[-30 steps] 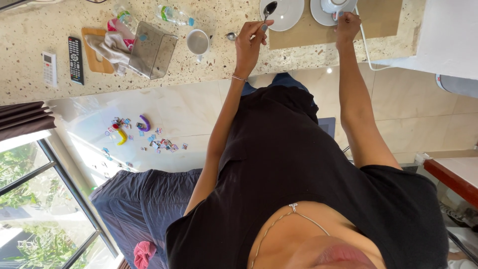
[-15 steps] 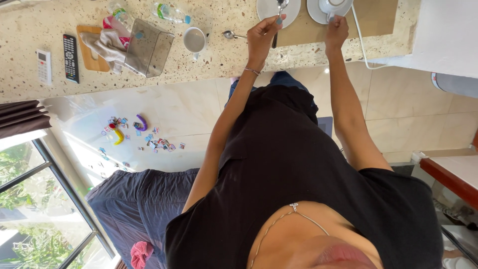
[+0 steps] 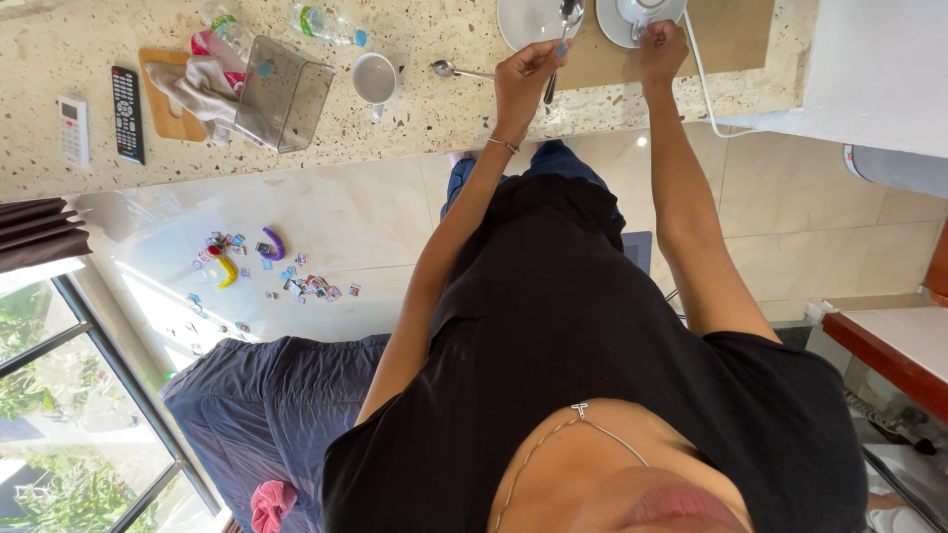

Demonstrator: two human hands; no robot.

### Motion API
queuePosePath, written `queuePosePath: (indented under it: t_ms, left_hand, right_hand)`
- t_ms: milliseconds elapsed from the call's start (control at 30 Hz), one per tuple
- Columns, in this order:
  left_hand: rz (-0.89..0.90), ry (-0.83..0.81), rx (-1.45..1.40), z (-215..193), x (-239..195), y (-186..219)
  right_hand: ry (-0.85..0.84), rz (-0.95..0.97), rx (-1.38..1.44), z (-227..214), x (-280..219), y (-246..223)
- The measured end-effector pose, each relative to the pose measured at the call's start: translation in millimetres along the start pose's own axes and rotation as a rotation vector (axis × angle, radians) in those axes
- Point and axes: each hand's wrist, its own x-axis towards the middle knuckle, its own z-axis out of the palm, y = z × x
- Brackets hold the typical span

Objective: The recorder prepares a tea set by handling teabags and arranging cups and saucers, then organizes remote controls on a surface.

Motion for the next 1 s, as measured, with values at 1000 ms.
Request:
queuePosePath:
  t_ms: [1000]
  left_hand:
    - [-0.044, 0.142, -0.097, 64, 17, -62]
  right_hand:
    - [-0.297, 0.11, 0.52, -65, -105, -209]
